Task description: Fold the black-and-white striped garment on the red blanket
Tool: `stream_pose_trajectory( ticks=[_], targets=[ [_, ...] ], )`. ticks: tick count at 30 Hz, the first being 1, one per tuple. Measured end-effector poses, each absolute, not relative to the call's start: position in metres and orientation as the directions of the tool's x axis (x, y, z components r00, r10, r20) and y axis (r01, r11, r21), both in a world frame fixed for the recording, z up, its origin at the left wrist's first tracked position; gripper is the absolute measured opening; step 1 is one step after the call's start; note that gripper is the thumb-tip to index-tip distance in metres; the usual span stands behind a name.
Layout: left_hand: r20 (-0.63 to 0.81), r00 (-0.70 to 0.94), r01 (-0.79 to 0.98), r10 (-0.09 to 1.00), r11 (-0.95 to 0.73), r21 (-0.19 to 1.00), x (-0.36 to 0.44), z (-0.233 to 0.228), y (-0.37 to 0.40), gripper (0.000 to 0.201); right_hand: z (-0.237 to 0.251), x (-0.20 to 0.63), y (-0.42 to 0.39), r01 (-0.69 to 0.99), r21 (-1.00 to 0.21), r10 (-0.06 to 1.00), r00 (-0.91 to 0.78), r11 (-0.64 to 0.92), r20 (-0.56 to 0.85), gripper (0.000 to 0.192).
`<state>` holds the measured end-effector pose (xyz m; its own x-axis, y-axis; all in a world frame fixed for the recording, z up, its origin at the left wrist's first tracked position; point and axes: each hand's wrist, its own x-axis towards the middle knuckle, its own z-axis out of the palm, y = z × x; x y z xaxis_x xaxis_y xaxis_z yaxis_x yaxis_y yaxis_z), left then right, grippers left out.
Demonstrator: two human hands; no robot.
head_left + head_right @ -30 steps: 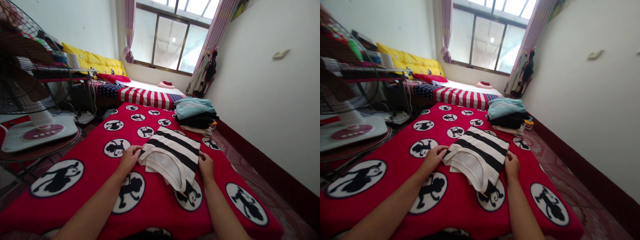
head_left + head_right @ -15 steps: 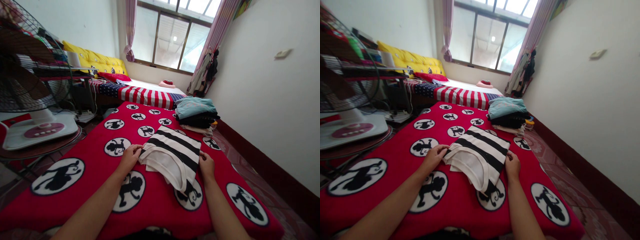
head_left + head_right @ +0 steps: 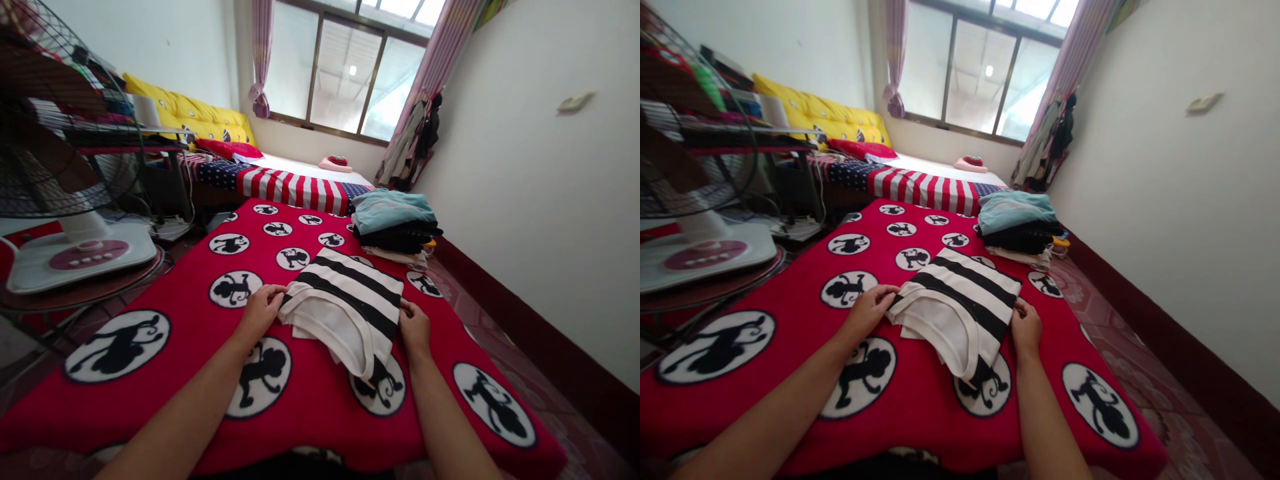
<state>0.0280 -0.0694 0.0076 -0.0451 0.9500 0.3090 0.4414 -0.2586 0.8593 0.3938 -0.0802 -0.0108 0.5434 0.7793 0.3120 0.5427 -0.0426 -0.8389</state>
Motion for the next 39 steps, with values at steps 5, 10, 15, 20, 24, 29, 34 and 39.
stream_pose_trajectory(
  ticks=[5, 10, 15, 20, 24, 29, 34, 39],
  targets=[
    [0.322, -0.035, 0.453, 0.946, -0.272, 0.849, 0.028, 0.0072, -0.0695, 0.031, -0.0117, 0.3945, -0.0802, 0.542, -0.839, 0.787, 0.538, -0.05, 0.301, 0.045],
    [0.327, -0.024, 0.466, 0.945, -0.279, 0.84, 0.0281, 0.008, -0.07, 0.032, -0.0114, 0.3943, -0.0801, 0.559, -0.828, 0.782, 0.534, -0.042, 0.321, 0.045],
    [0.322, -0.038, 0.462, 0.946, -0.269, 0.845, 0.0281, 0.0092, -0.0705, 0.031, -0.0087, 0.3926, -0.0815, 0.551, -0.831, 0.787, 0.542, -0.069, 0.294, 0.045],
    [0.32, -0.036, 0.463, 0.947, -0.268, 0.845, 0.0283, 0.0096, -0.0707, 0.031, -0.0073, 0.3912, -0.0819, 0.55, -0.832, 0.775, 0.555, -0.068, 0.303, 0.043],
    [0.315, -0.034, 0.461, 0.949, -0.265, 0.847, 0.0283, 0.0095, -0.0704, 0.031, -0.0077, 0.3918, -0.0815, 0.548, -0.833, 0.782, 0.549, -0.071, 0.295, 0.043],
    [0.309, -0.03, 0.463, 0.951, -0.261, 0.847, 0.0281, 0.0098, -0.0705, 0.031, -0.0092, 0.3934, -0.0804, 0.558, -0.827, 0.786, 0.54, -0.067, 0.3, 0.044],
    [0.306, -0.032, 0.461, 0.951, -0.258, 0.849, 0.0285, 0.0091, -0.0703, 0.031, -0.0102, 0.3944, -0.0799, 0.579, -0.812, 0.784, 0.534, -0.068, 0.316, 0.044],
    [0.311, -0.038, 0.458, 0.95, -0.26, 0.85, 0.0288, 0.0074, -0.0695, 0.032, -0.0118, 0.3952, -0.0802, 0.576, -0.816, 0.785, 0.529, -0.055, 0.321, 0.046]
  ],
)
